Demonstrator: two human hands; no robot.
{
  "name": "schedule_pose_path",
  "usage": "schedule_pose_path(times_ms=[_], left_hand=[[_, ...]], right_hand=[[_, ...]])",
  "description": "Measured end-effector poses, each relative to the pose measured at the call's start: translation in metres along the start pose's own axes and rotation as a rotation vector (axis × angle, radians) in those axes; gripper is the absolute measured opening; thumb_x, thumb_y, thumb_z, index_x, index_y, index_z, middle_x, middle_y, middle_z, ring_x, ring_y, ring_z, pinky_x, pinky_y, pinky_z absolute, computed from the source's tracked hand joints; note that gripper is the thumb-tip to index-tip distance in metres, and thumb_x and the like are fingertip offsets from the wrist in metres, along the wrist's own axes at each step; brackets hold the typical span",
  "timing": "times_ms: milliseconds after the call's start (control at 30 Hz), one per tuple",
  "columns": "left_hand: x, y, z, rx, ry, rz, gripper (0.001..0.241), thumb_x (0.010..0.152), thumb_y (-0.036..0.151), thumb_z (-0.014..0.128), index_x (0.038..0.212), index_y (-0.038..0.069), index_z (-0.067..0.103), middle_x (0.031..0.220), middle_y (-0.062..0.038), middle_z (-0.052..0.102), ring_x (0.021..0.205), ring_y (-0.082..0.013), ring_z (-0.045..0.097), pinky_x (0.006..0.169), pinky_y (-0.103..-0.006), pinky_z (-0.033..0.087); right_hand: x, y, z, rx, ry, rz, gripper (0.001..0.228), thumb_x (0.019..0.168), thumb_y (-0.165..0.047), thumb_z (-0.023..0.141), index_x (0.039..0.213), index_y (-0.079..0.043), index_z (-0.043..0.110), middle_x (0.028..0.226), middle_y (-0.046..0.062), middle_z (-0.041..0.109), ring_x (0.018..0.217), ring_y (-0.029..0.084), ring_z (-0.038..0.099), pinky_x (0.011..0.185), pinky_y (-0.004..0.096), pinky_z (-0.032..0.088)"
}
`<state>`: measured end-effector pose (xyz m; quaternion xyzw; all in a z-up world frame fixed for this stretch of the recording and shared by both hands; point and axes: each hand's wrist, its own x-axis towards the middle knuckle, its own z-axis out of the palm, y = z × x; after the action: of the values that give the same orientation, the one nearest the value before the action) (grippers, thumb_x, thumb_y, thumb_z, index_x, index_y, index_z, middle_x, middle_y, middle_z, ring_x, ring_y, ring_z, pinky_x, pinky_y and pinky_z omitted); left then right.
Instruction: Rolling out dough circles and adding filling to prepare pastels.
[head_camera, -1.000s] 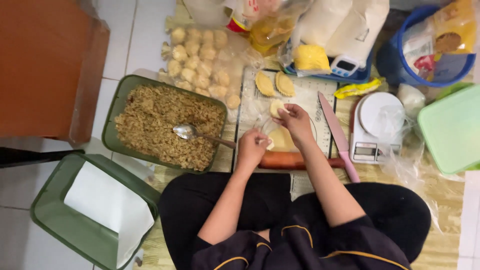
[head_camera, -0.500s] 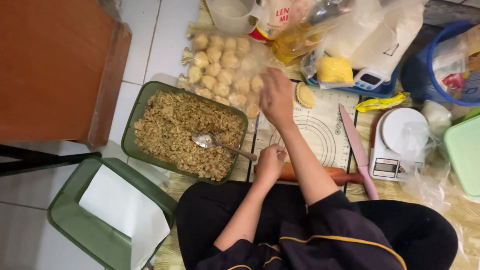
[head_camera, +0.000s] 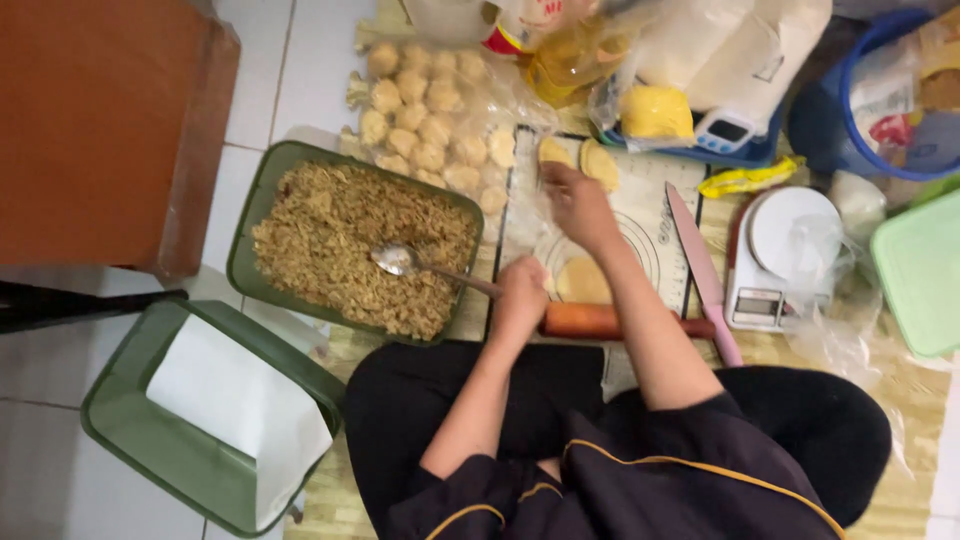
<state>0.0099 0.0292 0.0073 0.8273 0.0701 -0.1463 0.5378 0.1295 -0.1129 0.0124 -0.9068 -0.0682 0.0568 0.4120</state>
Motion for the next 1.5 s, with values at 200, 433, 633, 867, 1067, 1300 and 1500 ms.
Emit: schedule_pose_path(times_ms=[200, 433, 633, 867, 1067, 1300, 1500], left_hand=[[0.026, -0.041, 0.029, 0.002, 0.227, -0.064, 0.014, 0.098, 0.026, 0.064, 0.11, 0.024, 0.071, 0.107, -0.003, 0.077, 0.106, -0.0303, 0.072, 0.095, -0.0498, 0.051], [0.021, -0.088, 0.049, -0.547, 0.125, -0.049, 0.035, 0.093, -0.005, 0.066, 0.128, -0.008, 0.062, 0.121, -0.031, 0.066, 0.083, -0.0244, 0.074, 0.073, -0.0306, 0.064], [0.002, -0.088, 0.039, -0.597, 0.137, -0.176, 0.033, 0.087, -0.003, 0.074, 0.12, -0.004, 0.069, 0.108, -0.028, 0.072, 0.078, -0.0261, 0.077, 0.069, -0.0288, 0.066], [-0.002, -0.087, 0.038, -0.686, 0.202, -0.259, 0.03, 0.083, -0.003, 0.074, 0.112, -0.006, 0.07, 0.1, -0.028, 0.073, 0.071, -0.0268, 0.077, 0.065, -0.03, 0.068], [0.011, -0.115, 0.041, -0.32, 0.246, -0.263, 0.02, 0.088, 0.02, 0.074, 0.105, 0.009, 0.073, 0.094, -0.012, 0.076, 0.08, -0.0236, 0.075, 0.072, -0.0315, 0.063], [-0.002, -0.095, 0.056, 0.039, 0.139, -0.057, 0.013, 0.091, 0.015, 0.07, 0.102, 0.011, 0.075, 0.095, -0.011, 0.068, 0.095, -0.0325, 0.072, 0.085, -0.0413, 0.058], [-0.002, -0.089, 0.048, 0.147, 0.107, -0.069, 0.014, 0.092, 0.014, 0.067, 0.103, 0.006, 0.072, 0.092, -0.015, 0.065, 0.098, -0.0382, 0.069, 0.089, -0.0471, 0.056]], right_hand=[[-0.114, 0.092, -0.032, -0.318, -0.154, 0.462, 0.05, 0.084, -0.02, 0.078, 0.133, -0.015, 0.071, 0.125, 0.019, 0.071, 0.116, 0.037, 0.069, 0.096, 0.049, 0.058], [-0.154, 0.07, -0.014, -0.364, -0.23, 0.55, 0.116, 0.066, -0.012, 0.092, 0.162, -0.008, 0.026, 0.162, 0.034, 0.022, 0.134, 0.061, 0.046, 0.111, 0.066, 0.046], [-0.16, 0.032, 0.008, -0.369, 0.015, 0.357, 0.067, 0.085, -0.006, 0.076, 0.146, 0.0, 0.049, 0.139, 0.026, 0.054, 0.128, 0.047, 0.056, 0.103, 0.056, 0.055], [-0.141, 0.086, 0.019, -0.184, 0.229, 0.423, 0.029, 0.08, -0.018, 0.083, 0.104, -0.008, 0.073, 0.096, 0.011, 0.062, 0.097, 0.038, 0.07, 0.083, 0.048, 0.059], [-0.155, 0.04, -0.006, -0.03, 0.094, 0.495, 0.015, 0.089, -0.017, 0.072, 0.103, -0.012, 0.071, 0.099, 0.014, 0.074, 0.1, 0.036, 0.073, 0.086, 0.047, 0.059], [-0.142, 0.081, -0.046, 0.402, 0.43, 0.5, 0.022, 0.088, -0.004, 0.075, 0.108, -0.006, 0.066, 0.1, 0.015, 0.074, 0.089, 0.022, 0.073, 0.072, 0.033, 0.064], [-0.137, 0.086, -0.001, 0.157, 0.131, 0.55, 0.062, 0.078, -0.028, 0.088, 0.129, -0.001, 0.065, 0.117, 0.019, 0.073, 0.109, 0.033, 0.072, 0.093, 0.045, 0.059]])
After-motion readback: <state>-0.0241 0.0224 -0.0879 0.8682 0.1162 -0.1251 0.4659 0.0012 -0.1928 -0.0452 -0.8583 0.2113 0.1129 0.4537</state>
